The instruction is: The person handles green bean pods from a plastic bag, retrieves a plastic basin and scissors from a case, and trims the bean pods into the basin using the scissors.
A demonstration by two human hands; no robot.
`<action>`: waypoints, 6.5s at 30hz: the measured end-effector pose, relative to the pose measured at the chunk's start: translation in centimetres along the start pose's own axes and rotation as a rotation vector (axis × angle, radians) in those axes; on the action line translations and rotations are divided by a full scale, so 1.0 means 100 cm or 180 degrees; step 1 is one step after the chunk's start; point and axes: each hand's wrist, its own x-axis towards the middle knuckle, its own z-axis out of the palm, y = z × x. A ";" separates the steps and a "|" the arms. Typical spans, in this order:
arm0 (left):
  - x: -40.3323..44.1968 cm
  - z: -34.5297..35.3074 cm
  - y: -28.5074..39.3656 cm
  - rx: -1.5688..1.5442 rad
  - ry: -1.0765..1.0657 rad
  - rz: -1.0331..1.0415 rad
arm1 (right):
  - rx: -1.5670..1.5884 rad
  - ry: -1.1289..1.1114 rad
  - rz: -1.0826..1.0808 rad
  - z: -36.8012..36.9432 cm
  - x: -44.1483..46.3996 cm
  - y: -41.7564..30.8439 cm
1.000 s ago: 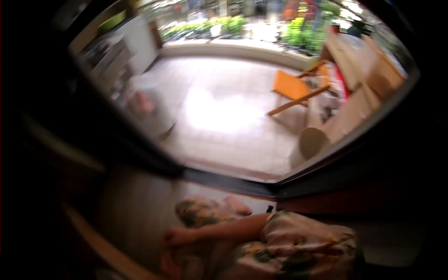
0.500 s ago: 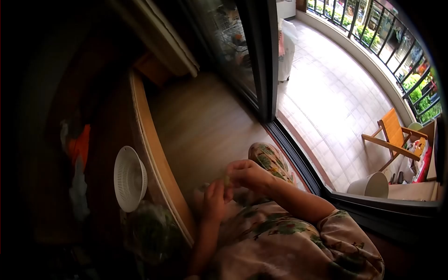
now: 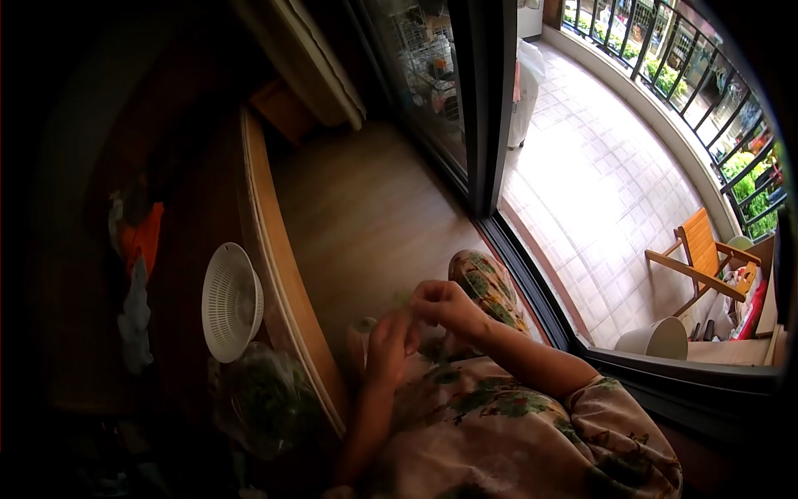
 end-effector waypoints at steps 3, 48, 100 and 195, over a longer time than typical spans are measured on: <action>-0.003 0.002 0.000 0.0360 0.0173 0.0200 | -0.0016 0.0007 0.0025 0.003 0.000 0.002; -0.004 -0.027 -0.030 -0.1515 0.0007 -0.0250 | -0.2135 0.0536 -0.1596 0.045 -0.007 0.021; 0.002 -0.046 -0.043 -0.0192 0.0317 -0.0372 | -0.2984 0.0406 -0.1142 0.026 0.004 0.050; 0.027 -0.056 -0.055 -0.0716 0.0179 -0.0565 | -0.2519 0.0956 -0.1038 0.018 0.005 0.044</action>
